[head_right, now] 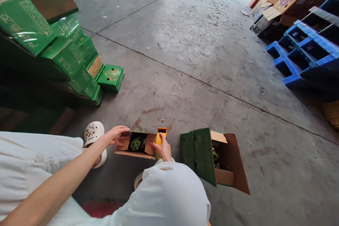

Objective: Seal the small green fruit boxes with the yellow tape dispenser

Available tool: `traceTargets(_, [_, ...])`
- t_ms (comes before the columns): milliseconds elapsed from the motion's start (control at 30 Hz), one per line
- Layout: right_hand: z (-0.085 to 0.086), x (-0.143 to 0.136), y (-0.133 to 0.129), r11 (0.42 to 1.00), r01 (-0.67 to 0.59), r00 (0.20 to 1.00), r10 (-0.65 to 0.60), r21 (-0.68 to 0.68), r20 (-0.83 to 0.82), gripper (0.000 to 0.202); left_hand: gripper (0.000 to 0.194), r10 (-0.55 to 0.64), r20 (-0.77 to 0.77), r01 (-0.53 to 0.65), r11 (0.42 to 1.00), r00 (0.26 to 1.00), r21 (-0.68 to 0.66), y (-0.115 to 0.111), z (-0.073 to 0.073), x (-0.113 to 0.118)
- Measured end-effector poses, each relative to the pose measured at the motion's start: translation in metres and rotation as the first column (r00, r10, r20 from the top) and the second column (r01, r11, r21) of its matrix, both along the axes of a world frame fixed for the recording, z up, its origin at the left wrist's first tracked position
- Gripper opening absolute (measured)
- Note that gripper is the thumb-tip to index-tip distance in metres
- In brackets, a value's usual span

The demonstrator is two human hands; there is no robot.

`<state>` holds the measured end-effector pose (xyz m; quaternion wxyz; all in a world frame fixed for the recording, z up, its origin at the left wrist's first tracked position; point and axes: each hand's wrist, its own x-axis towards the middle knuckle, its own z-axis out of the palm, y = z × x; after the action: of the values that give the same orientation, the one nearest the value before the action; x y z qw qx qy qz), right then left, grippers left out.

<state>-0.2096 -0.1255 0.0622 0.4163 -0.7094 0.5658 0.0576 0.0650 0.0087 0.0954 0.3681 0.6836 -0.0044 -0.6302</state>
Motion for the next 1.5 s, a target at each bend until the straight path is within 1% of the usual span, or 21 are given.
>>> traceTargets(67, [-0.002,-0.002,0.001,1.0,-0.015,1.0,0.015,-0.009,0.002,0.088,0.06,-0.039,0.113,0.04,0.999,0.993,-0.008,0.005,-0.008,-0.006])
traceTargets(133, [-0.005,-0.003,0.001,1.0,-0.026,1.0,0.026,-0.017,0.006,0.084,0.069,-0.07,0.255,0.071,0.997,0.964,0.004,0.012,-0.017,-0.01])
traceTargets(200, [-0.008,-0.005,0.0,1.0,-0.022,0.999,0.022,-0.01,0.048,0.079,0.073,-0.137,0.414,0.136,0.99,0.9,0.033,0.017,-0.025,-0.012])
traceTargets(267, [-0.012,-0.008,-0.002,0.999,-0.011,0.991,0.007,0.031,0.136,0.076,0.071,-0.244,0.551,0.234,0.968,0.798,0.089,0.021,-0.034,-0.011])
traceTargets(333, [-0.013,-0.012,-0.007,0.999,0.004,0.974,-0.015,0.05,0.226,0.072,0.07,-0.336,0.621,0.306,0.939,0.708,0.158,0.024,-0.041,-0.007])
traceTargets(433, [-0.008,-0.015,-0.018,0.999,0.026,0.961,-0.018,-0.024,0.276,0.068,0.076,-0.35,0.614,0.322,0.933,0.707,0.161,0.026,-0.048,-0.003])
traceTargets(500, [-0.001,-0.011,-0.025,0.992,-0.01,0.969,0.04,-0.124,0.243,0.068,0.08,-0.321,0.605,0.321,0.94,0.729,0.112,0.026,-0.049,-0.002])
traceTargets(600, [0.01,0.002,-0.03,0.953,-0.176,0.978,0.198,-0.246,0.071,0.07,0.083,-0.276,0.597,0.306,0.95,0.753,0.053,0.023,-0.049,-0.003])
traceTargets(667, [0.015,0.012,-0.027,0.932,-0.273,0.962,0.268,-0.238,-0.052,0.069,0.083,-0.273,0.622,0.303,0.951,0.734,0.061,0.023,-0.048,-0.006])
traceTargets(733, [0.019,0.021,-0.023,0.93,-0.307,0.949,0.284,-0.203,-0.135,0.066,0.078,-0.282,0.675,0.302,0.949,0.682,0.092,0.025,-0.045,-0.015])
traceTargets(800, [0.023,0.027,-0.019,0.929,-0.319,0.94,0.285,-0.187,-0.191,0.065,0.065,-0.277,0.775,0.294,0.948,0.567,0.124,0.032,-0.037,-0.031])
traceTargets(867, [0.026,0.029,-0.017,0.926,-0.33,0.93,0.286,-0.183,-0.229,0.065,0.054,-0.245,0.897,0.329,0.936,0.368,0.121,0.044,-0.026,-0.057])
traceTargets(900, [0.027,0.029,-0.016,0.925,-0.333,0.928,0.287,-0.182,-0.238,0.065,0.053,-0.217,0.944,0.381,0.918,0.248,0.111,0.052,-0.021,-0.073])
traceTargets(967, [0.03,0.03,-0.016,0.926,-0.334,0.926,0.288,-0.176,-0.245,0.066,0.058,-0.154,0.987,0.548,0.831,0.051,0.101,0.067,-0.013,-0.106])
traceTargets(1000, [0.03,0.029,-0.016,0.926,-0.335,0.925,0.288,-0.175,-0.247,0.066,0.063,-0.136,0.99,0.614,0.78,-0.023,0.121,0.074,-0.012,-0.121])
traceTargets(1033, [0.031,0.029,-0.016,0.925,-0.337,0.925,0.29,-0.176,-0.246,0.066,0.066,-0.123,0.989,0.64,0.754,-0.086,0.15,0.078,-0.014,-0.134])
traceTargets(1100, [0.031,0.03,-0.016,0.922,-0.343,0.923,0.295,-0.18,-0.245,0.065,0.071,-0.106,0.978,0.63,0.751,-0.18,0.198,0.081,-0.023,-0.15])
traceTargets(1133, [0.031,0.03,-0.016,0.921,-0.343,0.923,0.295,-0.184,-0.246,0.065,0.073,-0.1,0.973,0.617,0.759,-0.208,0.21,0.08,-0.03,-0.154])
traceTargets(1200, [0.032,0.032,-0.015,0.922,-0.341,0.923,0.291,-0.186,-0.25,0.065,0.075,-0.098,0.968,0.597,0.771,-0.231,0.221,0.074,-0.044,-0.152])
traceTargets(1267, [0.034,0.033,-0.015,0.924,-0.338,0.923,0.287,-0.182,-0.256,0.065,0.079,-0.115,0.968,0.597,0.769,-0.221,0.228,0.065,-0.054,-0.143])
traceTargets(1500, [0.041,0.036,-0.016,0.922,-0.353,0.915,0.304,-0.16,-0.265,0.065,0.094,-0.277,0.957,0.619,0.738,-0.088,0.27,0.022,-0.073,-0.112])
